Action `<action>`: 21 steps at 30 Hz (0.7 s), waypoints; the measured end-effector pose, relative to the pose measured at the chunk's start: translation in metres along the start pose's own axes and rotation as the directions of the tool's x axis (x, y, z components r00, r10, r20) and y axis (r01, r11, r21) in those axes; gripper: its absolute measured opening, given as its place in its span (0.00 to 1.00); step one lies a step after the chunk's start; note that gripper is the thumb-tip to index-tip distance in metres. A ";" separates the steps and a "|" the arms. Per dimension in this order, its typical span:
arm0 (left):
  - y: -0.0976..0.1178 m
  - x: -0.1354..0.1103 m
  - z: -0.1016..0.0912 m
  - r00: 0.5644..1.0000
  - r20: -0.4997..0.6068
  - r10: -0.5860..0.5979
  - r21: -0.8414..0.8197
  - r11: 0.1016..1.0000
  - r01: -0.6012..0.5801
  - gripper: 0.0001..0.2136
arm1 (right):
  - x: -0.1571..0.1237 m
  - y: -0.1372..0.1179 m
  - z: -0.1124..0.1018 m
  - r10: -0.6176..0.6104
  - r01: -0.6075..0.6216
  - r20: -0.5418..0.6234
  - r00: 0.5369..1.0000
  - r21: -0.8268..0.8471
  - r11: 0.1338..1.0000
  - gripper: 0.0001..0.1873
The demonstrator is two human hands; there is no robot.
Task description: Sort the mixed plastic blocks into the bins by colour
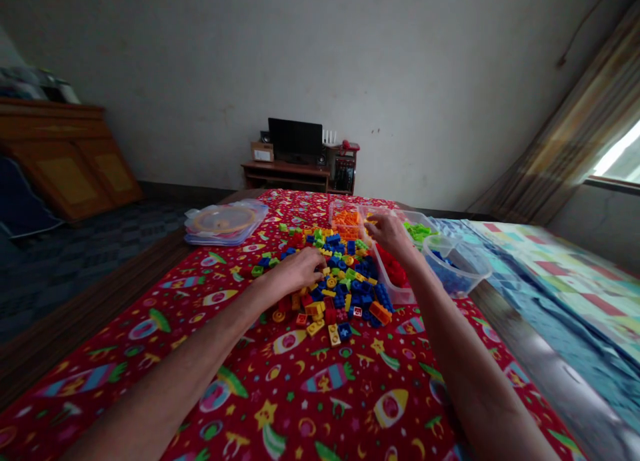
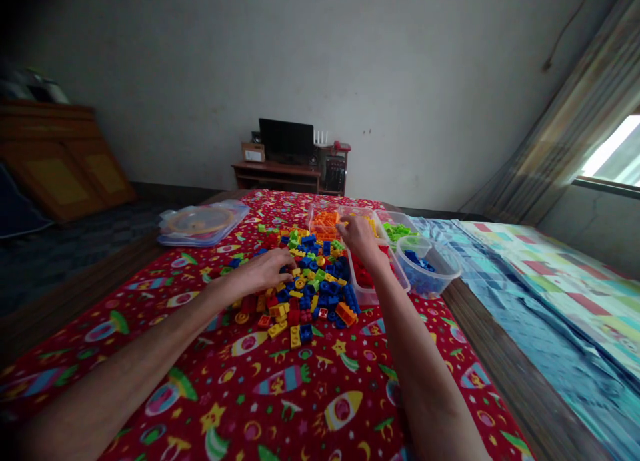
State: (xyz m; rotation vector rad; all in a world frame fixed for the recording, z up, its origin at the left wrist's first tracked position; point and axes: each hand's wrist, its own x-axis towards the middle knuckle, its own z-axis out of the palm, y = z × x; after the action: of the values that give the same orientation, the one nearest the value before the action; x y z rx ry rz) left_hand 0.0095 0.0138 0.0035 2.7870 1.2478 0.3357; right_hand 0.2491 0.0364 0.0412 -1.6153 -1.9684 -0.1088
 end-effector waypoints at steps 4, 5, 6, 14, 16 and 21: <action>-0.003 0.003 0.002 1.000 0.005 -0.002 -0.006 1.000 0.002 0.07 | -0.019 -0.024 0.004 -0.138 0.143 0.186 0.973 -0.010 0.990 0.13; -0.005 0.003 0.004 1.000 -0.003 -0.007 -0.024 1.000 0.007 0.07 | -0.023 -0.031 0.002 -0.184 0.190 0.218 0.959 -0.009 0.982 0.12; -0.007 0.003 0.005 1.000 -0.010 -0.012 -0.044 0.999 0.011 0.07 | -0.026 -0.039 0.000 -0.221 0.230 0.245 0.944 -0.008 0.973 0.12; -0.003 0.001 0.003 0.998 -0.055 0.019 0.028 0.999 -0.017 0.08 | -0.047 -0.072 -0.001 -0.176 0.336 0.525 0.833 -0.226 0.915 0.11; 0.003 0.000 0.001 0.999 -0.039 0.023 0.052 0.998 -0.021 0.07 | -0.051 -0.070 0.005 -0.176 0.356 0.547 0.818 -0.242 0.903 0.13; 0.009 0.000 -0.001 0.999 -0.023 0.032 0.051 0.998 -0.031 0.06 | -0.051 -0.063 0.009 -0.261 0.409 0.557 0.788 -0.158 0.899 0.16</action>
State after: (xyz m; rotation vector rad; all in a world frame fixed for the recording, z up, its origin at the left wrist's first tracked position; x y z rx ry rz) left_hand 0.0152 0.0076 0.0059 2.8559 1.2358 0.3449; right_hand 0.1921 -0.0212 0.0278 -1.5431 -2.7748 -0.0843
